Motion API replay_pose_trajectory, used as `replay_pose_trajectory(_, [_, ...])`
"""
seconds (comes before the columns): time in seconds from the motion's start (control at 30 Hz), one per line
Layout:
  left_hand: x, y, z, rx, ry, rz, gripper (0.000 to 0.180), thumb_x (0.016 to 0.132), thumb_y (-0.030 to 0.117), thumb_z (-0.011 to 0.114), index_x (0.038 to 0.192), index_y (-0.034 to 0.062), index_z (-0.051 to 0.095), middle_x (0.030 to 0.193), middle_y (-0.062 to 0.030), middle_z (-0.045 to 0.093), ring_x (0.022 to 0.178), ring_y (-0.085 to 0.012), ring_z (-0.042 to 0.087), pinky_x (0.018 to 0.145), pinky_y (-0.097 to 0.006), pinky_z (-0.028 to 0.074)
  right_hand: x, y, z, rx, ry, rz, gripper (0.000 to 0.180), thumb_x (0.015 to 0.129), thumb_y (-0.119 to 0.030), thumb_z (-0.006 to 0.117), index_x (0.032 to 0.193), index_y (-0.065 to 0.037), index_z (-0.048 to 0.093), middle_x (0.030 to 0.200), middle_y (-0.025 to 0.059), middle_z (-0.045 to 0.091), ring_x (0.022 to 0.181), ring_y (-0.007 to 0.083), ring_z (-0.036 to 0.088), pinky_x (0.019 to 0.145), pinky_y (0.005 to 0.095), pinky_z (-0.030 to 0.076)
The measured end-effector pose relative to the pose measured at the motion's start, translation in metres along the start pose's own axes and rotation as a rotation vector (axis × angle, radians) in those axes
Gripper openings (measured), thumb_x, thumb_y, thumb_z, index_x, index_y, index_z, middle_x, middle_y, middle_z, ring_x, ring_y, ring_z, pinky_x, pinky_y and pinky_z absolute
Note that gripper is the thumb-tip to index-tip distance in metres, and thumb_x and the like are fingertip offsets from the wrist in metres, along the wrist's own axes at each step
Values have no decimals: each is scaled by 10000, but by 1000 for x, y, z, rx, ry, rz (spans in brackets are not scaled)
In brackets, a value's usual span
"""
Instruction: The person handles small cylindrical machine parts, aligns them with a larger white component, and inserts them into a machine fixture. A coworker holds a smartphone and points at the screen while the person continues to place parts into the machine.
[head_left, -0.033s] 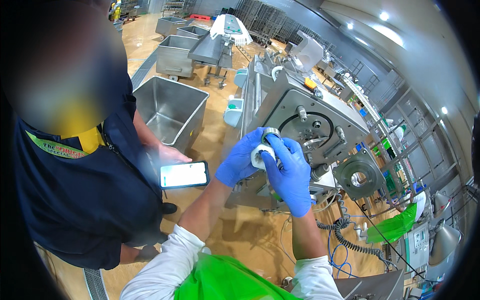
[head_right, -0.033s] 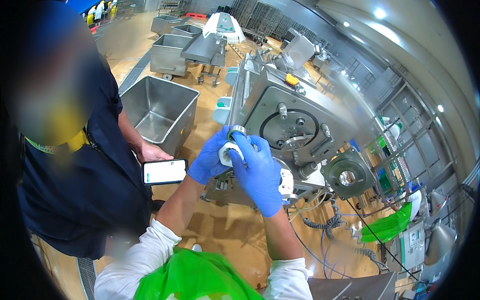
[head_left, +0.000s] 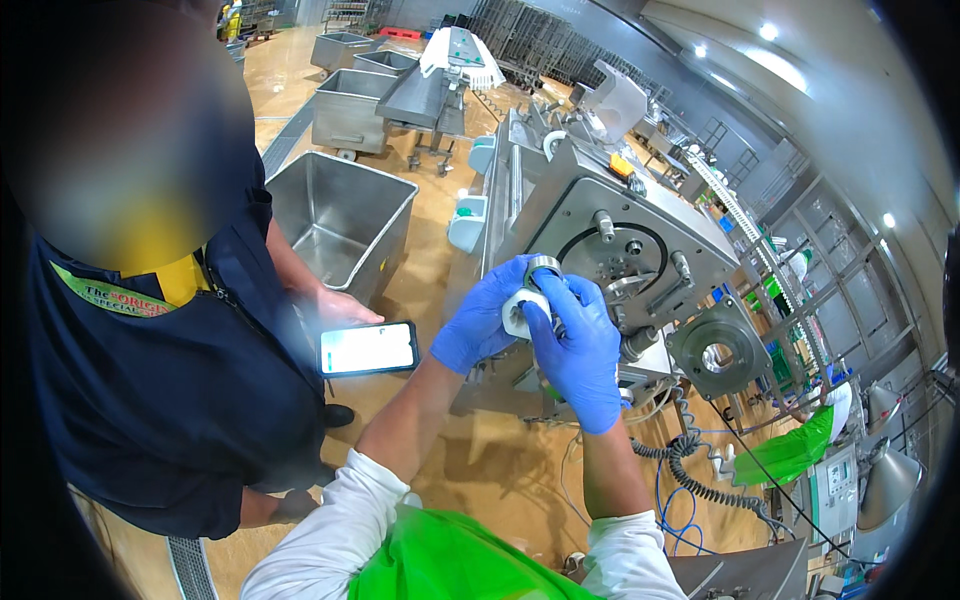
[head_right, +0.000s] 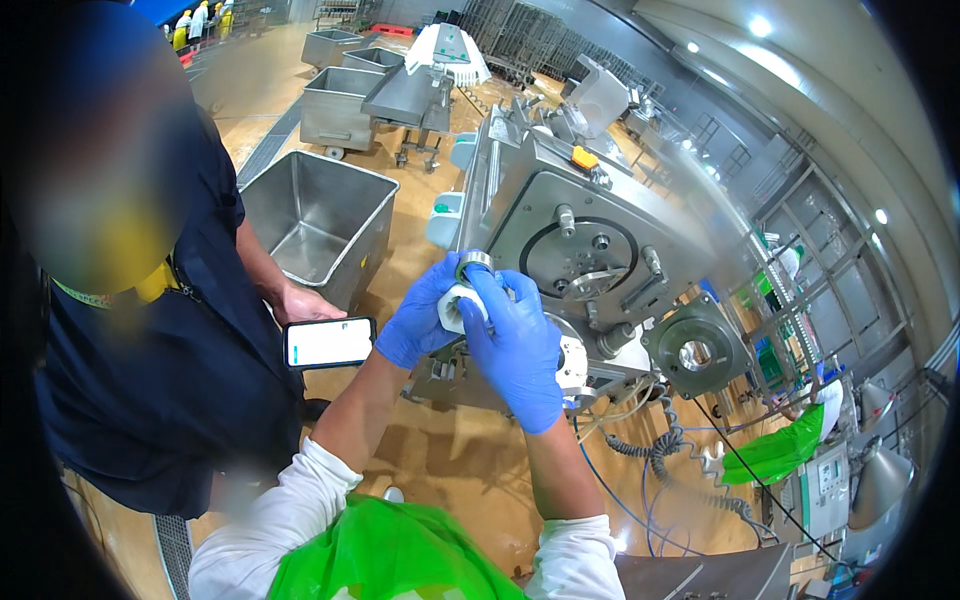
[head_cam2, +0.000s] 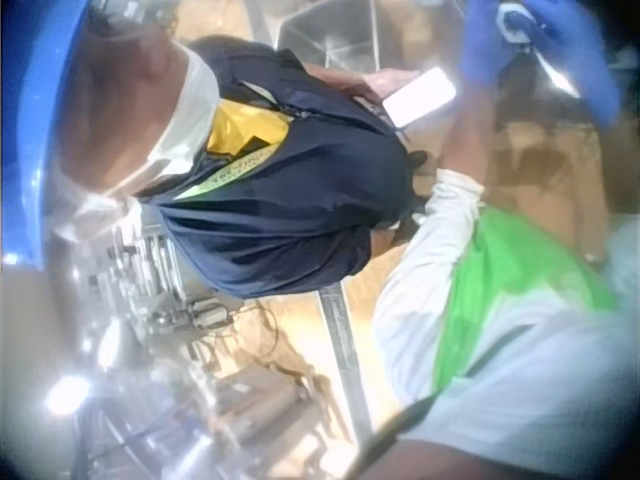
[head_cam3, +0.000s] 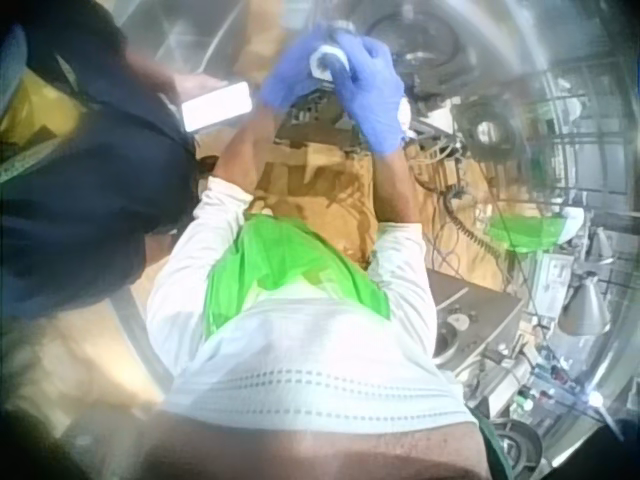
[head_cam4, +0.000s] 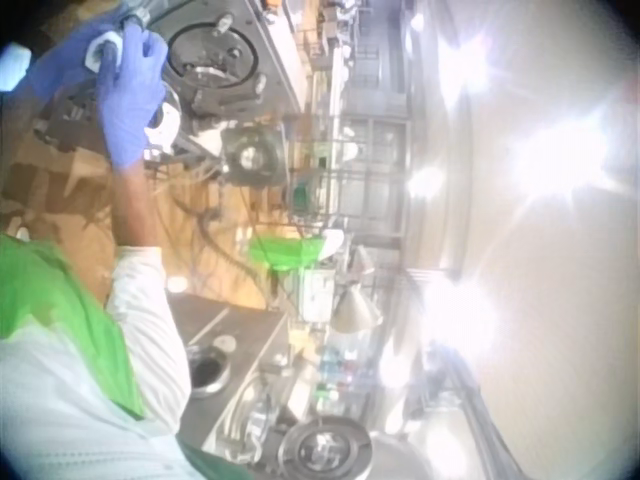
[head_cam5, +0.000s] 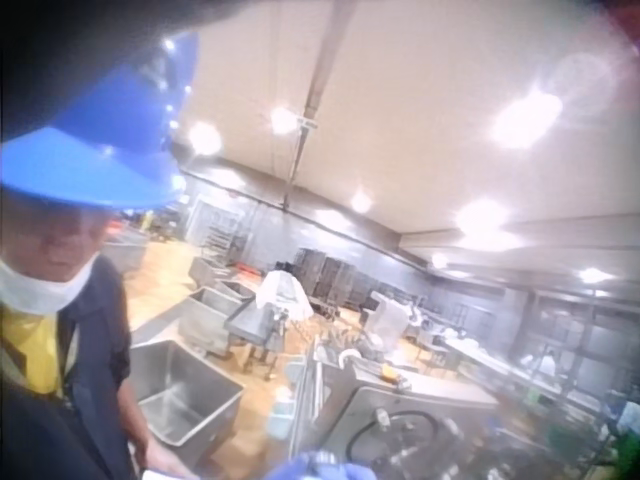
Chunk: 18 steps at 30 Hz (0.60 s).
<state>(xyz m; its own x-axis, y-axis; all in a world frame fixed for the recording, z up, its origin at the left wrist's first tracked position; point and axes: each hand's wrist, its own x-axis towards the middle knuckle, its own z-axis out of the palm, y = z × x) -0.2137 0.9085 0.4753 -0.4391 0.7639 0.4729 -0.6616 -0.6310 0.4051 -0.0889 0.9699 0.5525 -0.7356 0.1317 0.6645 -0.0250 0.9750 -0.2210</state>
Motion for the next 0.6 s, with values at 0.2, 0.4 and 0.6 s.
replay_pose_trajectory(0.2, [-7,5,17,-37,118,59,519,996,397,429,1356,23,425,1098,-93,590,954,-170,622,811,-305,548,-1,1,4,167,245,-89,298,783,-79,704,1078,-105,665,1027,131,620,801,244,644,663,322,518])
replay_pose_trajectory(0.4, [-15,4,-16,-25,7,-22,579,993,447,390,1390,25,378,1144,-83,575,895,-178,603,776,-337,541,12,17,-19,-92,174,-166,154,778,-91,693,928,-117,668,839,45,619,710,211,630,581,317,500])
replay_pose_trajectory(0.6, [-8,-2,6,-94,133,-36,498,1005,451,339,1240,45,506,1096,-77,600,1011,-180,615,872,-343,523,31,20,-13,-418,-79,-449,59,783,-182,643,796,-152,594,714,36,538,619,212,602,498,341,471])
